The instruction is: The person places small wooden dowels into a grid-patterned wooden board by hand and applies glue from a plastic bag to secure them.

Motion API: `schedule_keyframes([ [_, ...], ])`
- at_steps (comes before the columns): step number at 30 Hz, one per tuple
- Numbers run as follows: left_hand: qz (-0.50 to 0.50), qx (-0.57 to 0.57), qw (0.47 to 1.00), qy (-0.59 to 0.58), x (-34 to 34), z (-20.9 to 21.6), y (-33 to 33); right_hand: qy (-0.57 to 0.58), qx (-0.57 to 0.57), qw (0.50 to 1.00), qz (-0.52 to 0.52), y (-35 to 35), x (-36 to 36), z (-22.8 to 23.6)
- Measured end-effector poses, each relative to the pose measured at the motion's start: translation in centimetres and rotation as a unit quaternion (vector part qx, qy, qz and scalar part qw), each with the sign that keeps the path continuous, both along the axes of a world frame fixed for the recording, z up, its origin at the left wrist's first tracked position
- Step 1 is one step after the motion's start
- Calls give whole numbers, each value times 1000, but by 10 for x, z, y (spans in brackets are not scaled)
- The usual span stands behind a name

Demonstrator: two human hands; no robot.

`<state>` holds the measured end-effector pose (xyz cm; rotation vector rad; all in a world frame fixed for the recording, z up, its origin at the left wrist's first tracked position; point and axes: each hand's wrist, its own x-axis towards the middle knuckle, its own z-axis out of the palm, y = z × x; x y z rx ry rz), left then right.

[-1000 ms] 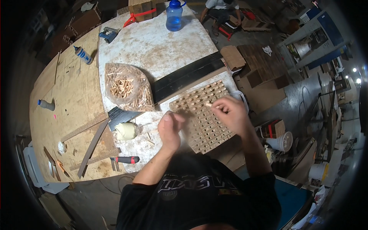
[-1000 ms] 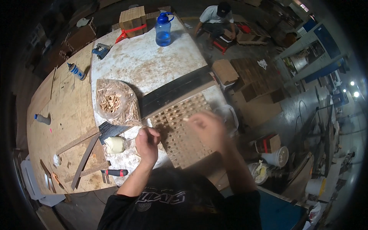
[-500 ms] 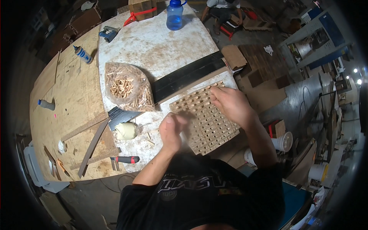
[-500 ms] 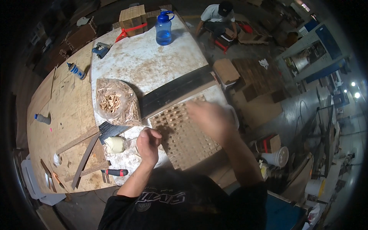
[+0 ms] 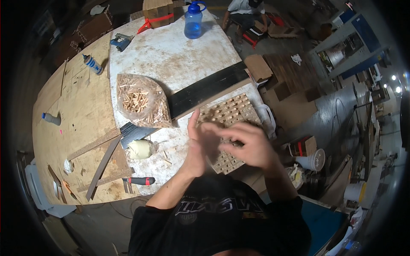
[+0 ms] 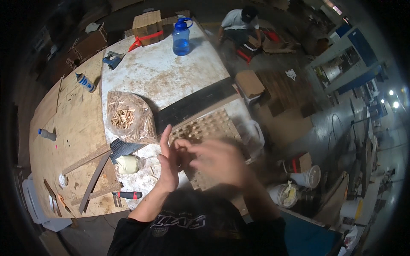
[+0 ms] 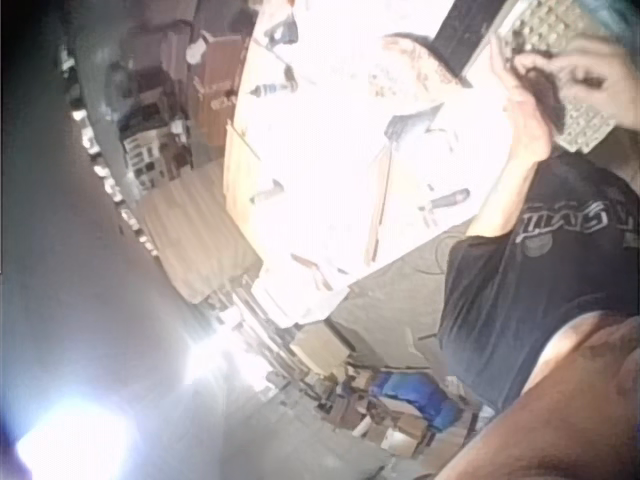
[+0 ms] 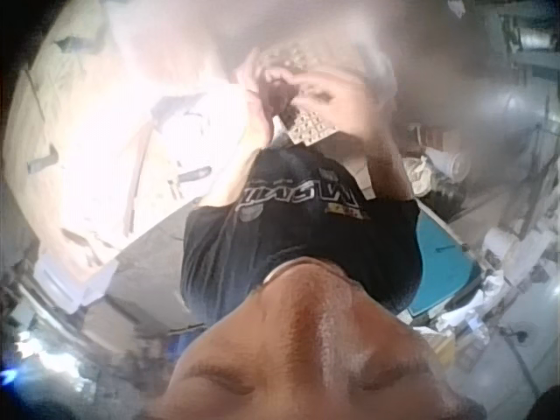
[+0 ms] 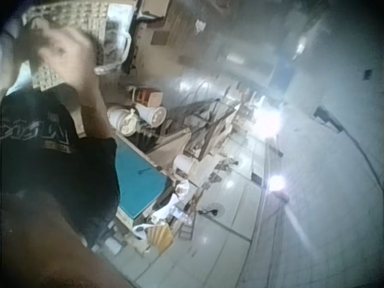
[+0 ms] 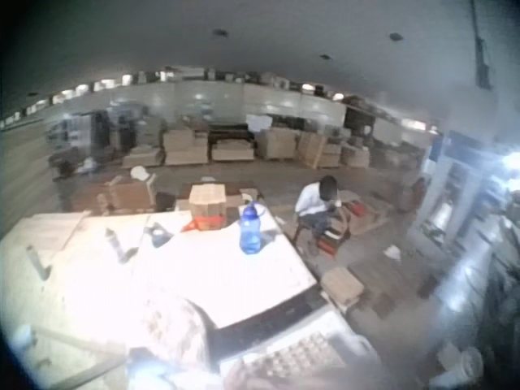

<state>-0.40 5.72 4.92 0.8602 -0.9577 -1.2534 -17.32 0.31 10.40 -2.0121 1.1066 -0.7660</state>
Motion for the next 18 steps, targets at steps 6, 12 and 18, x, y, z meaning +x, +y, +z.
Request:
schedule_keyframes([
  [6,-13,26,999,31,-10,-1,-3,-3,-64,988,138,15,7,-25],
  [12,-68,15,997,29,-10,-9,-4,23,-14,999,44,25,9,-30],
  [18,-19,-71,983,-171,-9,-12,-8,-22,-95,991,-89,-32,-30,-21],
])
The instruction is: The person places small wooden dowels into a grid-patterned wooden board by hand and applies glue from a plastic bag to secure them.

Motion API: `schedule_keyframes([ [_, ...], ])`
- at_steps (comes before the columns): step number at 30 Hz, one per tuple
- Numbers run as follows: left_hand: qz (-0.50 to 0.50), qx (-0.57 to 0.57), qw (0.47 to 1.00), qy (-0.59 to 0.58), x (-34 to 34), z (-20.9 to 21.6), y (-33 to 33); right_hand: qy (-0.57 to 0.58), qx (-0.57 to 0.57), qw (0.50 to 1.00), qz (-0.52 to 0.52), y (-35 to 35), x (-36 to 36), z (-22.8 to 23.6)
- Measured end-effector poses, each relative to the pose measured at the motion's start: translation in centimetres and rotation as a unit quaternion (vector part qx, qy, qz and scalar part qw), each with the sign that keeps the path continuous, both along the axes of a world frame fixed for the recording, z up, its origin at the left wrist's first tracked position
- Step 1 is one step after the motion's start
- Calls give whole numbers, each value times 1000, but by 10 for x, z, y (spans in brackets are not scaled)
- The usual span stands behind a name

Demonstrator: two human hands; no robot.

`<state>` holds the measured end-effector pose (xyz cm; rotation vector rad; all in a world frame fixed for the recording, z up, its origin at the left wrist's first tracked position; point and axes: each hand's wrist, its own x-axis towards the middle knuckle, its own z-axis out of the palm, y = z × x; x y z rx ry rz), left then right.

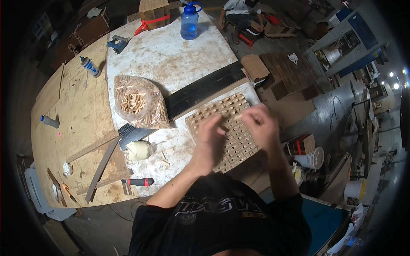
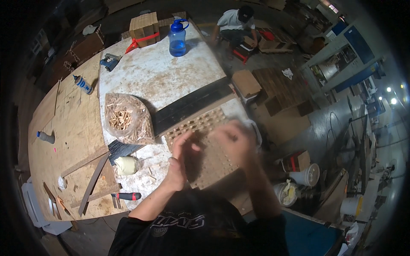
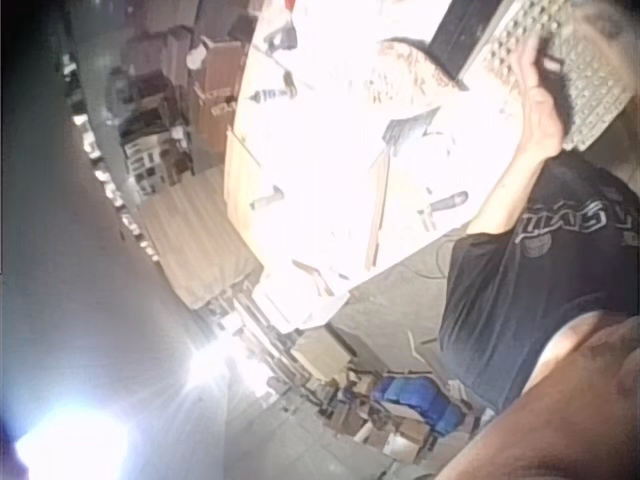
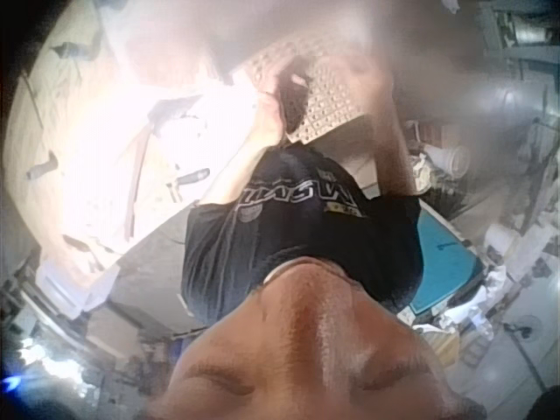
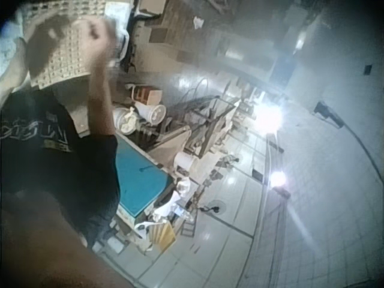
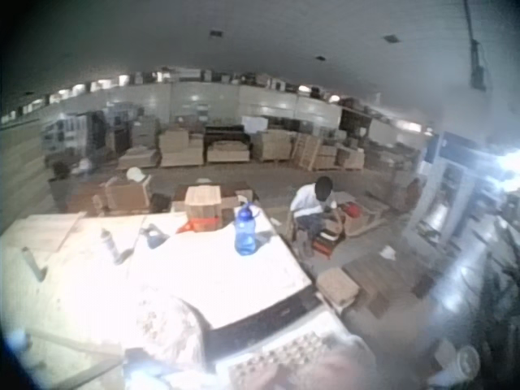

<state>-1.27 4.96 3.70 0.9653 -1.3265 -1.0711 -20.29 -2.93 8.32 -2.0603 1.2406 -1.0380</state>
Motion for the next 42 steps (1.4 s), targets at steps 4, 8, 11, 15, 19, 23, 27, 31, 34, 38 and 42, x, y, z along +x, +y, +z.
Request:
schedule_keyframes([
  [4,-3,-107,993,53,-1,-10,-2,2,87,996,-37,-34,-25,-19],
  [8,-4,-77,996,54,1,-14,0,98,95,991,0,-38,-26,-15],
  [11,1,-62,993,104,1,-17,2,168,-5,982,88,-45,-29,-1],
  [15,16,-52,994,92,-1,-15,2,238,-22,964,117,-48,-24,6],
  [19,12,-75,993,90,-2,-13,-1,219,-34,966,132,-55,-22,-7],
  [23,26,-72,991,110,0,-16,2,228,-25,965,130,-53,-17,-7],
  [27,33,3,978,205,30,-14,14,29,196,977,82,-40,-22,-6],
  [31,201,-4,970,135,97,-43,3,-16,131,991,-22,-8,-25,-26],
  [34,269,116,949,115,156,-64,-29,-111,156,980,-47,13,-9,-46],
  [38,345,144,927,38,237,-117,-69,-3,58,997,-46,14,-1,-44],
  [42,369,140,903,-169,296,-141,-109,20,36,998,-41,11,-3,-44],
])
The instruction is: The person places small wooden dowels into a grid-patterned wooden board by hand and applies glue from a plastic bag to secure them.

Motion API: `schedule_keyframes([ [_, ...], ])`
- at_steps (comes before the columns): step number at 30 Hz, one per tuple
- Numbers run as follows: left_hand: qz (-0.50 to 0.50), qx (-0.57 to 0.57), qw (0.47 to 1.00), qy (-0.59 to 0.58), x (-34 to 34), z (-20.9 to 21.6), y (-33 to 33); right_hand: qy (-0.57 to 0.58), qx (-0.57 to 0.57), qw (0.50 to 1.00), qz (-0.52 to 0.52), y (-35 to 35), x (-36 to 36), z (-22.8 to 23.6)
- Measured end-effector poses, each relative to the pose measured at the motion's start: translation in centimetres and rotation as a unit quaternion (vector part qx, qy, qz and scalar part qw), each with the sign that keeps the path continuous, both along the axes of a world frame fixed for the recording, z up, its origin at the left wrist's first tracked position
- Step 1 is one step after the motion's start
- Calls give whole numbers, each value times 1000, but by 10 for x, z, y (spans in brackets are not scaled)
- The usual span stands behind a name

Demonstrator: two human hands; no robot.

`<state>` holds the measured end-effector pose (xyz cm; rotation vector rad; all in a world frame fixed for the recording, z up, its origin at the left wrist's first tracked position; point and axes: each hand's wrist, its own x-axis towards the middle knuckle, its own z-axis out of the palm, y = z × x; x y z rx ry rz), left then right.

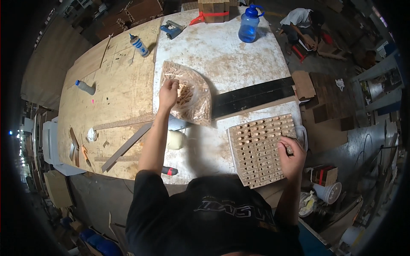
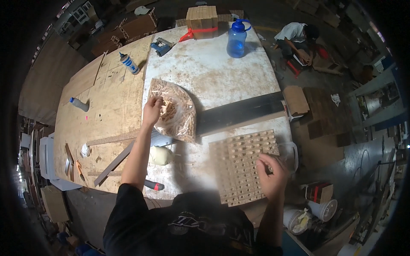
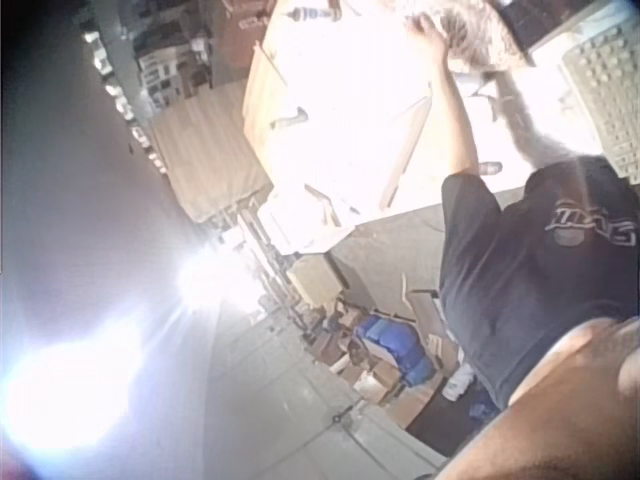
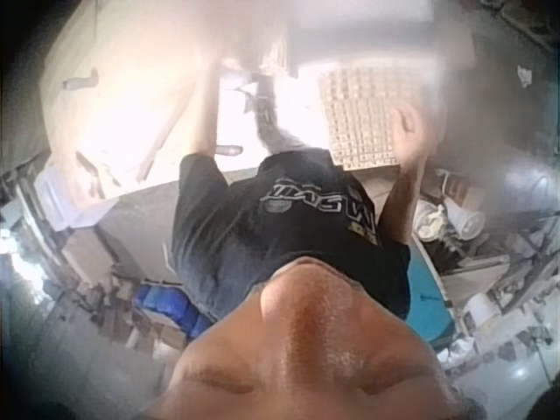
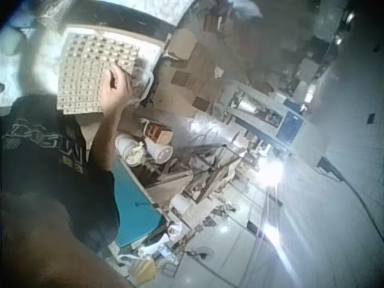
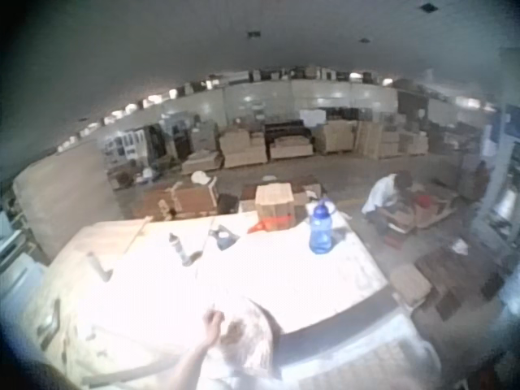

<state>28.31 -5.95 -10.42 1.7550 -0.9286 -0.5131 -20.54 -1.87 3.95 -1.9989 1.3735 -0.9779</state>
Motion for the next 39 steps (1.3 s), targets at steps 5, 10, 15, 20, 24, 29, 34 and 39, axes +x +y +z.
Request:
schedule_keyframes([
  [5,-73,326,906,-261,-3,-38,-25,21,-11,1000,7,0,2,1],
  [10,-46,275,875,-397,-28,-72,-28,18,-10,1000,4,0,7,2],
  [15,-88,202,852,-475,-14,-56,-17,23,-22,999,10,-2,9,7],
  [20,-150,347,815,-438,-7,-8,-26,7,-17,1000,8,-2,11,13],
  [24,-161,331,829,-421,3,0,-22,1,-14,1000,5,-1,7,11],
  [29,15,30,999,23,20,5,2,-55,-11,998,8,5,9,7],
  [34,-105,-105,876,459,-85,116,36,-110,39,990,-77,22,3,4],
  [39,-202,-130,865,441,-195,151,75,-146,-3,978,149,32,58,36],
])
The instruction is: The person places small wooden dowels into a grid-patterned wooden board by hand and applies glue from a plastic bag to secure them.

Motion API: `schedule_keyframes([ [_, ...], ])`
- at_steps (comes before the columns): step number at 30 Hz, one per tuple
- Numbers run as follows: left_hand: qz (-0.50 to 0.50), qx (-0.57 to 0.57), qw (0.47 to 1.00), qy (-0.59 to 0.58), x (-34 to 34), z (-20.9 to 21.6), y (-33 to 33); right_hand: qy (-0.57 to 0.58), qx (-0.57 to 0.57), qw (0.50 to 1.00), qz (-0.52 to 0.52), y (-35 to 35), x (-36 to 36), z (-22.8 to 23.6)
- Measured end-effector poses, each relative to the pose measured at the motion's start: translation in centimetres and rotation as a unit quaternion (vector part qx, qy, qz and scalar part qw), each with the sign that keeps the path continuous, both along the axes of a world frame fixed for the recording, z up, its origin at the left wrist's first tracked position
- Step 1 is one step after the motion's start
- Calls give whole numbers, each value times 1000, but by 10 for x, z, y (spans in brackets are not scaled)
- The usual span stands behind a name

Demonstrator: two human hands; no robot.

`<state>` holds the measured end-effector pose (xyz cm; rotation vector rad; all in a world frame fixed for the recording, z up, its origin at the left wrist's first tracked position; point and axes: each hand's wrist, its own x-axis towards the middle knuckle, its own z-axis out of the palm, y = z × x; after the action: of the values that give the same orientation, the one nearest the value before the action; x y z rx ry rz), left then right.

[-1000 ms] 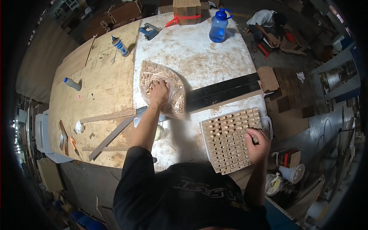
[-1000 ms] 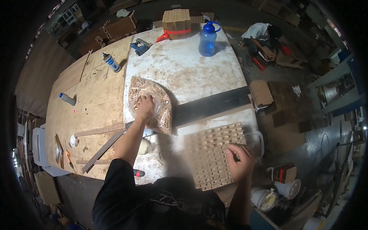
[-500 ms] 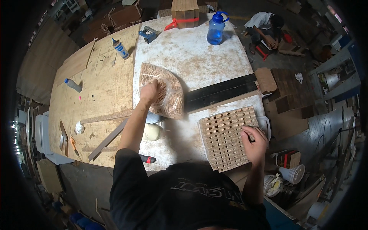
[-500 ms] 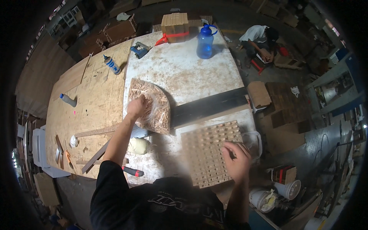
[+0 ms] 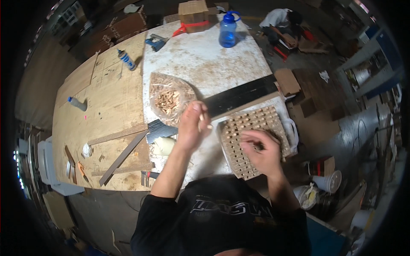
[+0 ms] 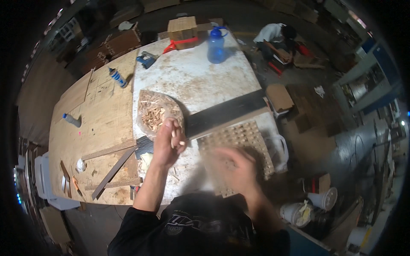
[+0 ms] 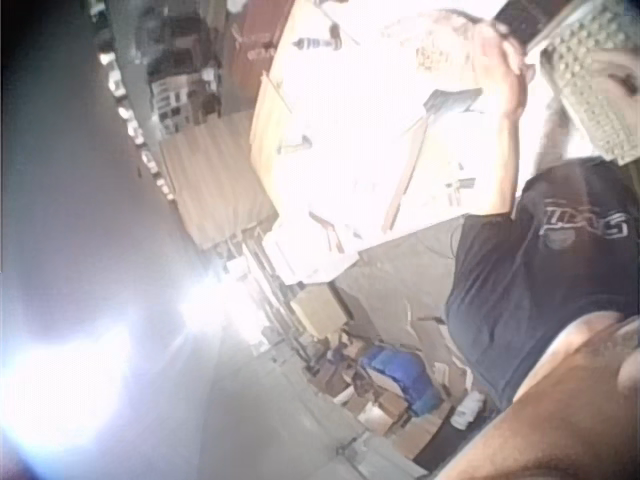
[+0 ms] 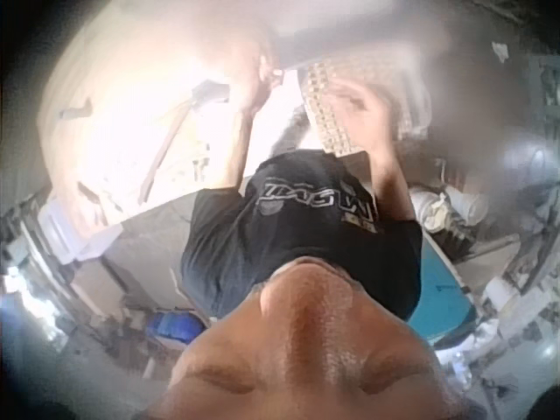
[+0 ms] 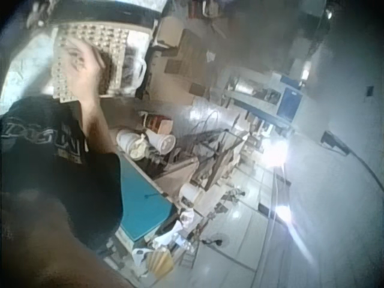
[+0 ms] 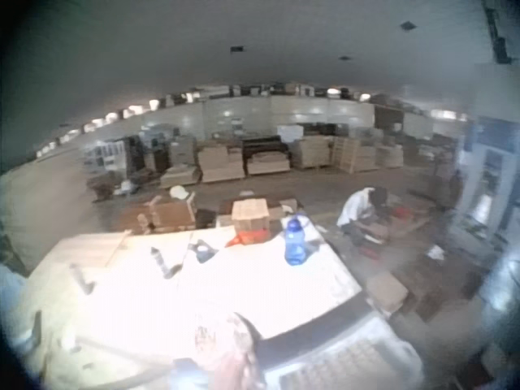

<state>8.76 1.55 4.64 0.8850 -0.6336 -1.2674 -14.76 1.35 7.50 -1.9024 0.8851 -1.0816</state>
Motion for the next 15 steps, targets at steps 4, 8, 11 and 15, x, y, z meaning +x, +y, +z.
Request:
schedule_keyframes([
  [4,-4,-49,996,-71,-52,6,16,-9,84,996,15,8,35,10],
  [8,1,2,1000,5,-63,-2,24,16,57,998,-22,14,14,-12],
  [11,2,35,999,42,-56,-9,24,-48,46,994,-86,0,-18,-18],
  [15,-39,29,998,-36,-54,-17,23,32,96,978,-183,-52,-82,-17],
])
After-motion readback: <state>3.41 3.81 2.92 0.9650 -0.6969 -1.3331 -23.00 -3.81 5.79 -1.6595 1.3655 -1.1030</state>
